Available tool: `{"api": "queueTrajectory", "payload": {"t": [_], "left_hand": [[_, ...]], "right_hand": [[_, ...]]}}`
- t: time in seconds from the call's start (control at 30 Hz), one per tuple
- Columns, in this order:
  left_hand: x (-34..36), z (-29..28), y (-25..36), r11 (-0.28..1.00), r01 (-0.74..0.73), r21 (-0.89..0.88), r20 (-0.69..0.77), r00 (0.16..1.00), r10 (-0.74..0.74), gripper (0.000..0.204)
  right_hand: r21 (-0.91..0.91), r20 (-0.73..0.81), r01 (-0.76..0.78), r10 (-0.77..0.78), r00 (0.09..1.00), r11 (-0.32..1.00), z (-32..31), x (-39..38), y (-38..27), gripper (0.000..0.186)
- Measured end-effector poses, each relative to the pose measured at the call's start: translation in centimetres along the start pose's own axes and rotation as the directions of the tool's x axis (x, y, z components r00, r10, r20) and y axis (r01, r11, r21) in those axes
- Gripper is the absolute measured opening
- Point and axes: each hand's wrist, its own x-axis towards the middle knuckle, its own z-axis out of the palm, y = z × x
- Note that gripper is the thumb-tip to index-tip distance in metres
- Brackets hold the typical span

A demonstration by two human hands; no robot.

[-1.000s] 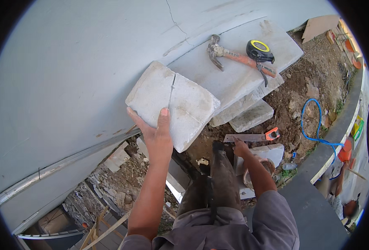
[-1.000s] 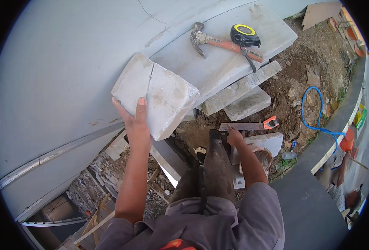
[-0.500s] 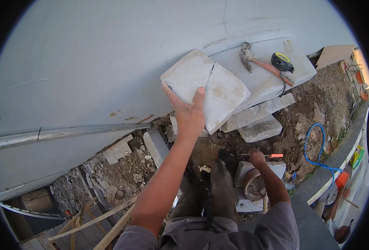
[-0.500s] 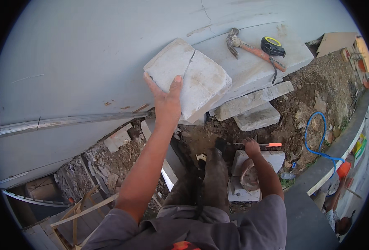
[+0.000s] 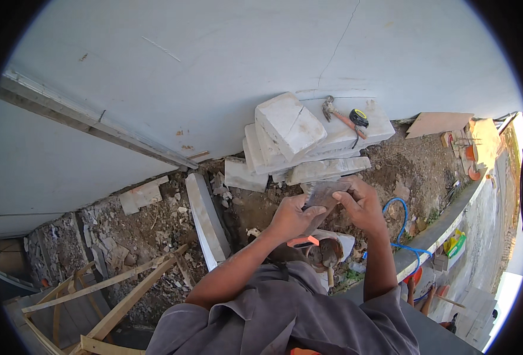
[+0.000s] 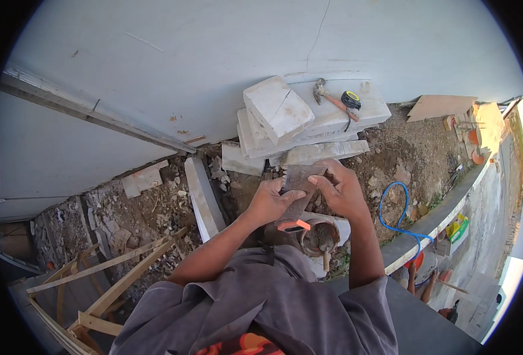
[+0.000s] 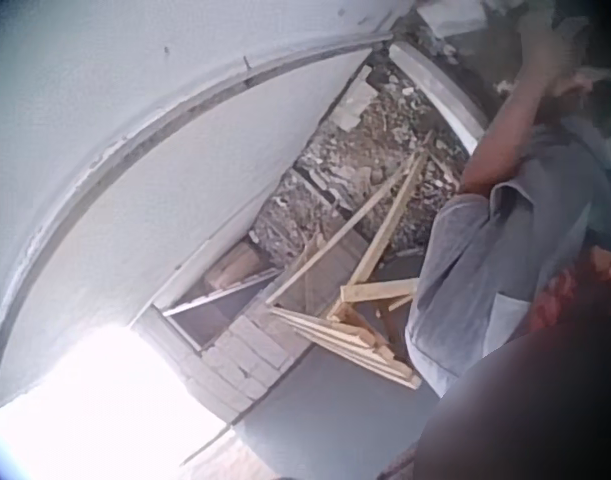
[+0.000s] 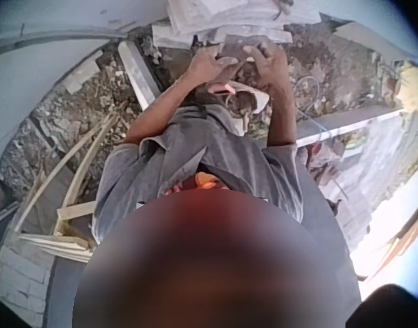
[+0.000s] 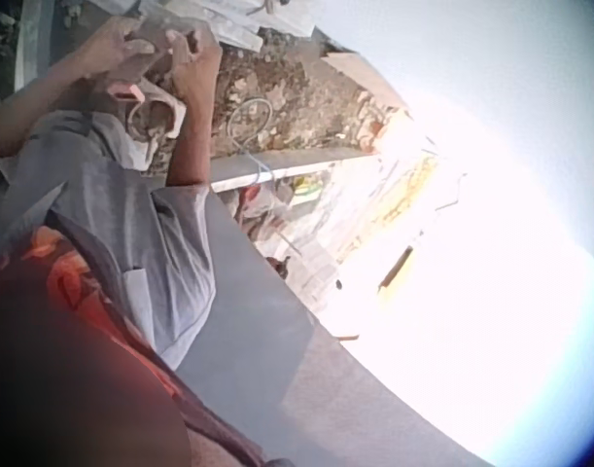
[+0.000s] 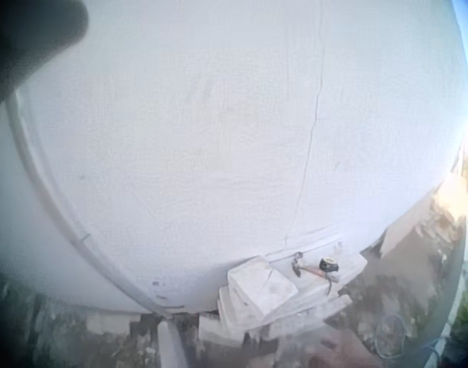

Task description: Cutting and shaping lightweight concrete blocks using a saw and hammer on a construction site.

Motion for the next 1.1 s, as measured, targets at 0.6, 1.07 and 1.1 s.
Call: {"api": "queueTrajectory", "payload": {"t": [0.6,1.07,1.1], "left_hand": [[5.0,-6.8,5.2,0.714,-0.112,-0.691,-0.076,0.994,0.083,0.054],[20.9,-11.2,-4.9,0.978,0.084,-0.191,-0.525,0.833,-0.174,0.098],[20.7,-10.7,-4.9,0.976,0.094,-0.196,-0.518,0.835,-0.185,0.098]], "right_hand": [[0.069,-0.417,-0.197,0.208,0.885,0.978,-1.3,-14.7,10.8,0.018],[0.225,-0.495,-0.186,0.277,0.824,0.956,-5.5,-15.7,7.6,0.021],[0.199,-0.493,-0.211,0.283,0.823,0.957,-5.6,-15.6,8.0,0.021]]}}
